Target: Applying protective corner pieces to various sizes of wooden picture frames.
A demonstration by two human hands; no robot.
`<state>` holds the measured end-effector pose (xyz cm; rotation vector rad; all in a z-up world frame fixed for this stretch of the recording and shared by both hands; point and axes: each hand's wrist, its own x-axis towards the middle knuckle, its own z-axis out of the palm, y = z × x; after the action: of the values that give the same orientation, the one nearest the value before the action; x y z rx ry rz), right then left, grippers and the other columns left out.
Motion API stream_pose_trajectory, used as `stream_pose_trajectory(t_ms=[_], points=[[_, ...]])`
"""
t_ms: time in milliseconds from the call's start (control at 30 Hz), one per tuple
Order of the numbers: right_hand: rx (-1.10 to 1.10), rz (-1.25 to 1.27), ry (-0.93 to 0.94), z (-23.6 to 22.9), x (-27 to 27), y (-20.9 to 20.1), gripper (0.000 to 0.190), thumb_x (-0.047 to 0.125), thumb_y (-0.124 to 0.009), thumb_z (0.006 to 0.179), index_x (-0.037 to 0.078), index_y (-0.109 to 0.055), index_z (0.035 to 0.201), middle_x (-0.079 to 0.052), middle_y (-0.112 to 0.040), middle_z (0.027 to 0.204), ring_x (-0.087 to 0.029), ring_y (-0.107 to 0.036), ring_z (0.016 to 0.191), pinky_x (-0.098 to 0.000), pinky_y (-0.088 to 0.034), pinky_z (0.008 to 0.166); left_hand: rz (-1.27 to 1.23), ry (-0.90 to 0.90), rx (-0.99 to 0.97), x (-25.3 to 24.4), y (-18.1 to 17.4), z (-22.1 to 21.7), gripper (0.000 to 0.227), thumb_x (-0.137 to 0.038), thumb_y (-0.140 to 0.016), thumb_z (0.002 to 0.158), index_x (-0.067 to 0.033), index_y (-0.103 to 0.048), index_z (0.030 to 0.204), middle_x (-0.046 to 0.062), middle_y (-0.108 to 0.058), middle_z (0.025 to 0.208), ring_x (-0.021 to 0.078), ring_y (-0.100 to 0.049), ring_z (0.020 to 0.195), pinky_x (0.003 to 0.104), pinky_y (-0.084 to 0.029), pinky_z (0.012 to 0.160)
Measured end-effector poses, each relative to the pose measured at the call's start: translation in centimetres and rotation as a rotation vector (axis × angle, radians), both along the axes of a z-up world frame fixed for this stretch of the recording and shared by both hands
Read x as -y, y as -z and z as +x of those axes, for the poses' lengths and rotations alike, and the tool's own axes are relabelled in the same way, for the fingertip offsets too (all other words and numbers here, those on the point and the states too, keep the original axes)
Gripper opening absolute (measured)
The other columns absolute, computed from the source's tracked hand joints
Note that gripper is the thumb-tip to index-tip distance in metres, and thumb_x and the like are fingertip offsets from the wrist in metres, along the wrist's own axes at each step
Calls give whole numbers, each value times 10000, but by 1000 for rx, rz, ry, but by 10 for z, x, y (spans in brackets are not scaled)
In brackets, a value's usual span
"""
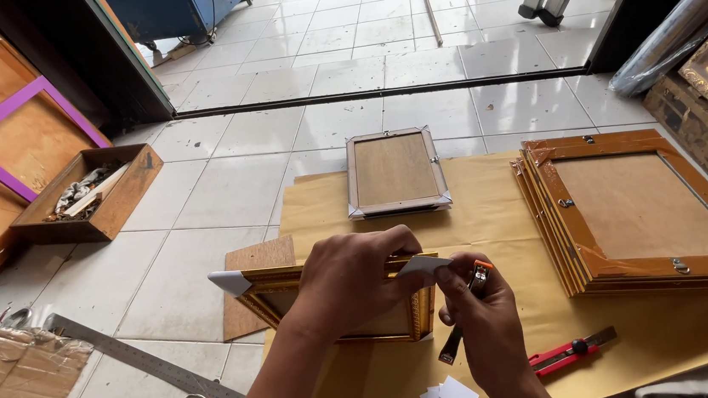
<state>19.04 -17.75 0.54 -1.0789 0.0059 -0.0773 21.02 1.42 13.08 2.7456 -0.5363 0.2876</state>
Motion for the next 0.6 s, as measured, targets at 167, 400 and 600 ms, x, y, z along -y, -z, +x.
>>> stream_pose_trajectory(t_ms=[167, 400, 600], points=[[25, -9, 44, -3, -5, 1, 160, 86, -772, 1036, 58, -707, 1179, -52, -627, 939, -123, -490, 650, -325, -450, 585, -35, 2, 40, -4, 10, 1, 379, -629, -885, 875, -270, -789, 951, -62, -772, 611, 151, -681, 445, 387, -506, 489], [193, -484, 372, -20, -20, -12, 200, 147, -847, 992, 147, -690, 1116, 77, -433, 622, -48, -351, 557, -269, -272, 505, -65, -17, 85, -1, 11, 5, 425, -666, -930, 811, -268, -784, 832, -60, -719, 532, 140, -620, 402, 380, -462, 453], [206, -236, 273, -18, -18, -6, 136, 110, -789, 1035, 121, -689, 1127, 17, -551, 638, -65, -458, 550, -264, -328, 475, -143, 53, 161, -1, 10, -4, 296, -513, -909, 866, -338, -719, 1011, -133, -862, 835, 115, -672, 479, 371, -496, 439]])
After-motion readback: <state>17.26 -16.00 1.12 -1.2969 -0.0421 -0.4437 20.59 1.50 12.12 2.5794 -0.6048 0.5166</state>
